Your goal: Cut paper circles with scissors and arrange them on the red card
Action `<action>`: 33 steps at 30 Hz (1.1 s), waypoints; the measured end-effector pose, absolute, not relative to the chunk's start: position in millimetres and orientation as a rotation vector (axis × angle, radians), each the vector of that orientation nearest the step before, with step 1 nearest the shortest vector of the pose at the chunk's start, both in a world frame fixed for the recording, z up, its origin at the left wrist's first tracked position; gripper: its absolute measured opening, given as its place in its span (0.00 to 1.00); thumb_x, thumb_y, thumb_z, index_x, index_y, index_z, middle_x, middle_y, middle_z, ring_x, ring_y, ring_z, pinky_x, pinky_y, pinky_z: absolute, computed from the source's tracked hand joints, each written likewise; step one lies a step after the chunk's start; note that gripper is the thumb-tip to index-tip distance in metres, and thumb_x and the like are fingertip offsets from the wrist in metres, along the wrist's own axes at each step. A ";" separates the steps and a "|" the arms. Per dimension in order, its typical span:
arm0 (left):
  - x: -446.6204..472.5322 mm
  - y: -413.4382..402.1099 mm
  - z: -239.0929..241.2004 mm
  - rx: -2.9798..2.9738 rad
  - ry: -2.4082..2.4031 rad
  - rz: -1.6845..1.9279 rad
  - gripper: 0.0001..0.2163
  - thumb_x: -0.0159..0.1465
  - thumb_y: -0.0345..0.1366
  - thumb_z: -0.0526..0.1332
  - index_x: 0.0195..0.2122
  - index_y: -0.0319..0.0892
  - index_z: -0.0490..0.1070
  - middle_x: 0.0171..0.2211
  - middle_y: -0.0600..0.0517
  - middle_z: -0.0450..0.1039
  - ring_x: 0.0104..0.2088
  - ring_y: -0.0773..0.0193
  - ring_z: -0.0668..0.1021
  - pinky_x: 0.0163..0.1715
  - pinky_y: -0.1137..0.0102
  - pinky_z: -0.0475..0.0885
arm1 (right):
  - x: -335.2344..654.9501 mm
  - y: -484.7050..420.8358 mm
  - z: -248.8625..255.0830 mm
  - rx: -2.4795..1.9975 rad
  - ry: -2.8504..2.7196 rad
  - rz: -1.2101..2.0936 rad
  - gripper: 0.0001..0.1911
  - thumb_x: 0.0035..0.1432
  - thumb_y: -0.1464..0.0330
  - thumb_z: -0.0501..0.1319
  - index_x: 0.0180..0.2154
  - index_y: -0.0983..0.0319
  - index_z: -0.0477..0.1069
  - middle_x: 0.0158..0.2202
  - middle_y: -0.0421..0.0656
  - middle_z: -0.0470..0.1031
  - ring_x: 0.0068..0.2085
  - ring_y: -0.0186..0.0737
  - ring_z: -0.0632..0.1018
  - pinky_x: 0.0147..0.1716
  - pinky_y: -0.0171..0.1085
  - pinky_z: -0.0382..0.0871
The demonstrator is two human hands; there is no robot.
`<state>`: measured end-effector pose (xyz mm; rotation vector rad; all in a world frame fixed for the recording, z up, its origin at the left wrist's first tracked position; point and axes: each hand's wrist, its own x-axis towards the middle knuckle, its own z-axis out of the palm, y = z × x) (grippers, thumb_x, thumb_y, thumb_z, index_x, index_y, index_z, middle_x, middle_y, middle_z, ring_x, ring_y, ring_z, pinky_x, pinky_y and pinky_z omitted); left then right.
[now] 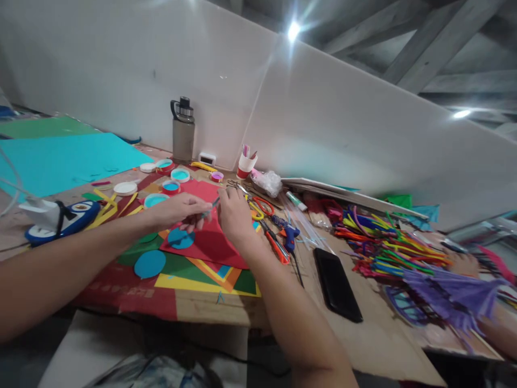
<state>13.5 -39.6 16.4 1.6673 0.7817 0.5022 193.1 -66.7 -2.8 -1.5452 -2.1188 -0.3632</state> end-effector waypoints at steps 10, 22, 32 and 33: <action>-22.0 -17.1 21.0 2.484 0.670 -0.005 0.24 0.45 0.43 0.73 0.45 0.46 0.78 0.45 0.48 0.77 0.43 0.57 0.77 0.38 0.72 0.67 | 208.9 -77.1 -23.7 -1.188 -1.414 0.651 0.12 0.62 0.60 0.56 0.41 0.60 0.71 0.32 0.40 0.73 0.34 0.37 0.74 0.37 0.36 0.69; -18.1 -16.6 7.1 2.530 0.655 -0.056 0.26 0.46 0.47 0.72 0.46 0.44 0.75 0.44 0.48 0.73 0.41 0.56 0.75 0.39 0.70 0.67 | 187.6 -82.3 -36.3 -1.056 -1.339 0.970 0.10 0.60 0.59 0.57 0.39 0.58 0.68 0.27 0.37 0.74 0.30 0.35 0.76 0.35 0.35 0.71; -20.7 -6.8 -1.0 2.380 0.835 0.078 0.14 0.57 0.47 0.64 0.37 0.43 0.78 0.32 0.50 0.78 0.31 0.62 0.76 0.29 0.72 0.65 | 182.1 -82.3 -40.4 -1.174 -1.370 0.990 0.14 0.61 0.55 0.56 0.34 0.58 0.66 0.27 0.39 0.76 0.28 0.36 0.77 0.29 0.34 0.70; -19.7 -7.0 -3.0 2.386 0.837 0.094 0.14 0.56 0.47 0.65 0.37 0.43 0.78 0.33 0.50 0.78 0.31 0.62 0.76 0.29 0.72 0.65 | 182.1 -81.4 -42.3 -1.179 -1.345 0.994 0.14 0.61 0.54 0.56 0.34 0.58 0.66 0.27 0.39 0.76 0.28 0.36 0.77 0.28 0.34 0.70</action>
